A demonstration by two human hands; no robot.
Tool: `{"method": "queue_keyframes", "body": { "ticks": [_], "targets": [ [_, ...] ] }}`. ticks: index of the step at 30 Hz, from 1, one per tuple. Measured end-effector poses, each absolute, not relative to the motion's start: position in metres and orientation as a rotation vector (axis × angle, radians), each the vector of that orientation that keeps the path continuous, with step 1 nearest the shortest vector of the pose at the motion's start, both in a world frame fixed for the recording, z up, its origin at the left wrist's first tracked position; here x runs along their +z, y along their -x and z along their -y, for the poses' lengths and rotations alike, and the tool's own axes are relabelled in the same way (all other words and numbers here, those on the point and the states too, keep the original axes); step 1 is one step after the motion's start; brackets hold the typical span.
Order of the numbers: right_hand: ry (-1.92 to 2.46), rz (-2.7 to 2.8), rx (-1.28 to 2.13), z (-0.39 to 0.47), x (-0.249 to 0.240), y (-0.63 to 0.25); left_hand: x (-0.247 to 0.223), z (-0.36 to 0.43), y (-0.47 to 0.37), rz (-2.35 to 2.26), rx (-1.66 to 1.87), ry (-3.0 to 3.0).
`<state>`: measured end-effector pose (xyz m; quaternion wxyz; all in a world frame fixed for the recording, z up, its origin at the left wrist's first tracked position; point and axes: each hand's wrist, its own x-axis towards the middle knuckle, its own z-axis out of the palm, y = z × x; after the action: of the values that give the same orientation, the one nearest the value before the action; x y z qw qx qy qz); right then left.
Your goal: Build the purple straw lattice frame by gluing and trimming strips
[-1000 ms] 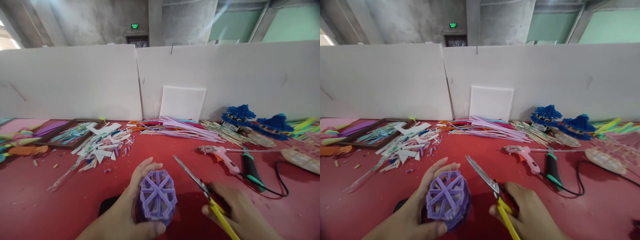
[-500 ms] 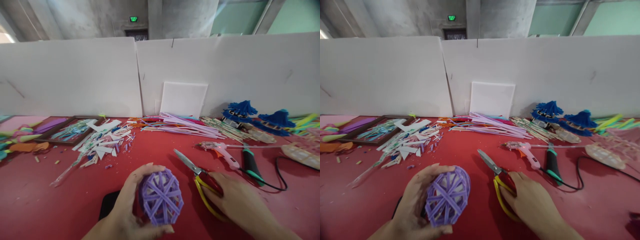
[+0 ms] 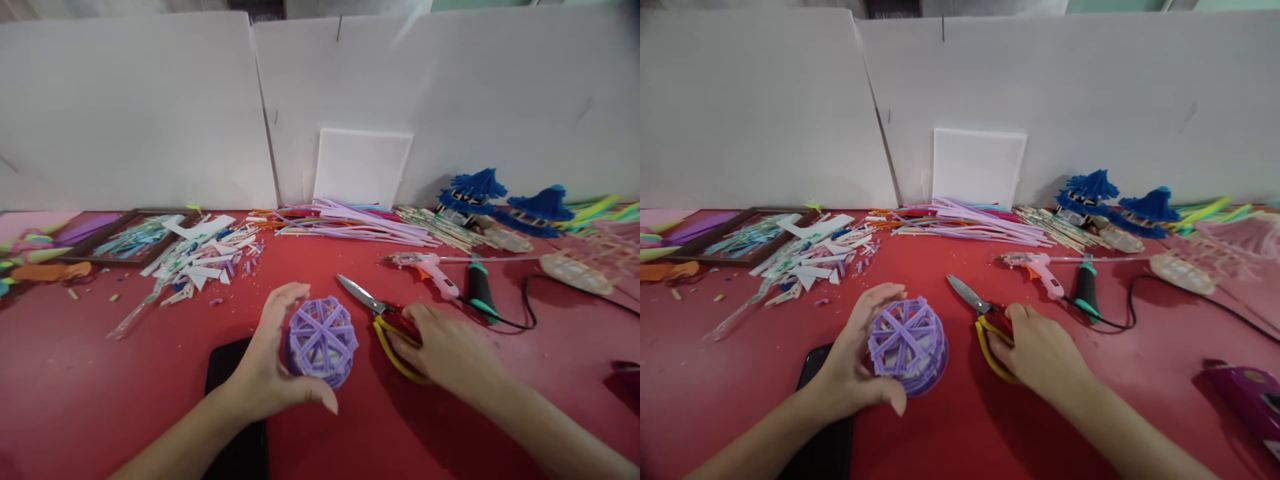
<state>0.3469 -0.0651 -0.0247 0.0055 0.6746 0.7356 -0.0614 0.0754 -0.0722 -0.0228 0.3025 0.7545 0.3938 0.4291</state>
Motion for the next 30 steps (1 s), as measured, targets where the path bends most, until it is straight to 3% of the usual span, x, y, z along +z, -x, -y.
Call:
{"method": "queue_keyframes", "body": {
  "ticks": [5, 10, 15, 22, 30],
  "targets": [
    [-2.230, -2.306, -0.298, 0.065, -0.029, -0.346, -0.018, 0.069, -0.077, -1.053, 1.043, -1.988],
    [-2.385, -2.676, -0.492, 0.066, -0.033, -0.346, -0.017, 0.067, -0.079, -1.082, 1.349, -2.142],
    [-2.062, -2.891, -0.897, 0.076, -0.017, -0.342, -0.021, 0.063, -0.069, -1.170, 1.514, -2.340],
    [-1.869, -2.941, -0.860, 0.077, -0.016, -0.339, -0.019, 0.062, -0.062, -1.073, 1.485, -2.592],
    [-1.868, -2.822, -1.038, 0.081, -0.014, -0.339, -0.017, 0.064, -0.063, -0.973, 1.411, -2.675]
  ]
}}
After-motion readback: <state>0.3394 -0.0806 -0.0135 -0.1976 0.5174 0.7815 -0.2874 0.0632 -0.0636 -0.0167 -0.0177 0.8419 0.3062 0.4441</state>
